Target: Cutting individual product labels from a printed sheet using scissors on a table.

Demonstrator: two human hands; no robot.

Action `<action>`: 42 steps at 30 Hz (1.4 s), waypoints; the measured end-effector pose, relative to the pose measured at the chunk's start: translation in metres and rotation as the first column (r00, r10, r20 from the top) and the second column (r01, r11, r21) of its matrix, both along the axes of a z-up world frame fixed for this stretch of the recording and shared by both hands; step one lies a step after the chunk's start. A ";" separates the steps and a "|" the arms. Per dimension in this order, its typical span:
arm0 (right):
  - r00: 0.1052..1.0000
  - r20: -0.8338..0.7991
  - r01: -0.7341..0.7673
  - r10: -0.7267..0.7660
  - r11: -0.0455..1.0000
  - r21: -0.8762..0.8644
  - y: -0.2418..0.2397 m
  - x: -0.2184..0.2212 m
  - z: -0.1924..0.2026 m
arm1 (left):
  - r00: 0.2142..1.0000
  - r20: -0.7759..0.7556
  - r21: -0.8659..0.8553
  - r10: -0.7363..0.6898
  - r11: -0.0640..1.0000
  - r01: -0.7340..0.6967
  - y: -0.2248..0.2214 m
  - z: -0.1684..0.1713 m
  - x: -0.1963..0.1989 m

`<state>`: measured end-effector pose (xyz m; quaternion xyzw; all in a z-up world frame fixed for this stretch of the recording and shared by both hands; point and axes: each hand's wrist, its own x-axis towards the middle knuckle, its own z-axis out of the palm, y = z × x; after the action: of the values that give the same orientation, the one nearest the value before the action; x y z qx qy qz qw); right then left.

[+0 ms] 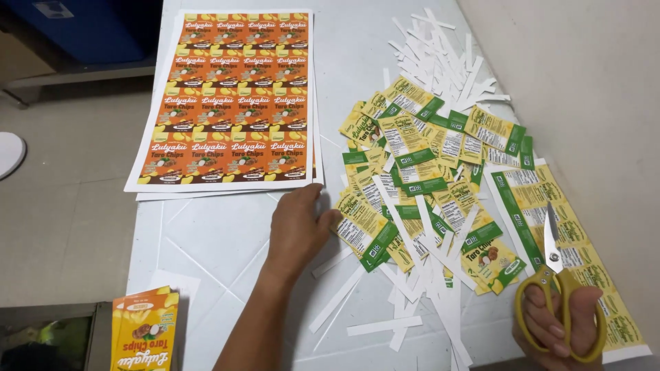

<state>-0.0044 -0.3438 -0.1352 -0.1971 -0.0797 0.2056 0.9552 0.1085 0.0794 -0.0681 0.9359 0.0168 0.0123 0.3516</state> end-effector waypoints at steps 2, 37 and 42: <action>1.000 -0.018 -0.006 0.006 1.000 0.000 -0.007 0.000 -0.006 | 1.000 0.011 -0.021 -0.011 1.000 0.011 -0.005 -0.009 -0.002; 0.979 0.065 -0.111 -0.196 -0.764 -0.636 -0.053 -0.108 0.033 | 0.764 -0.350 -0.683 -0.542 0.706 0.188 -0.173 0.043 -0.074; 0.908 0.277 -0.122 -0.315 -0.830 -0.544 -0.049 -0.116 0.042 | 0.781 -0.347 -0.726 -0.520 0.676 0.127 -0.164 0.031 -0.073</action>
<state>-0.1207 -0.3930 -0.0935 -0.9406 0.3185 -0.0198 0.1162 0.0356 -0.0846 -0.0368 0.6981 -0.0577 -0.3173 0.6393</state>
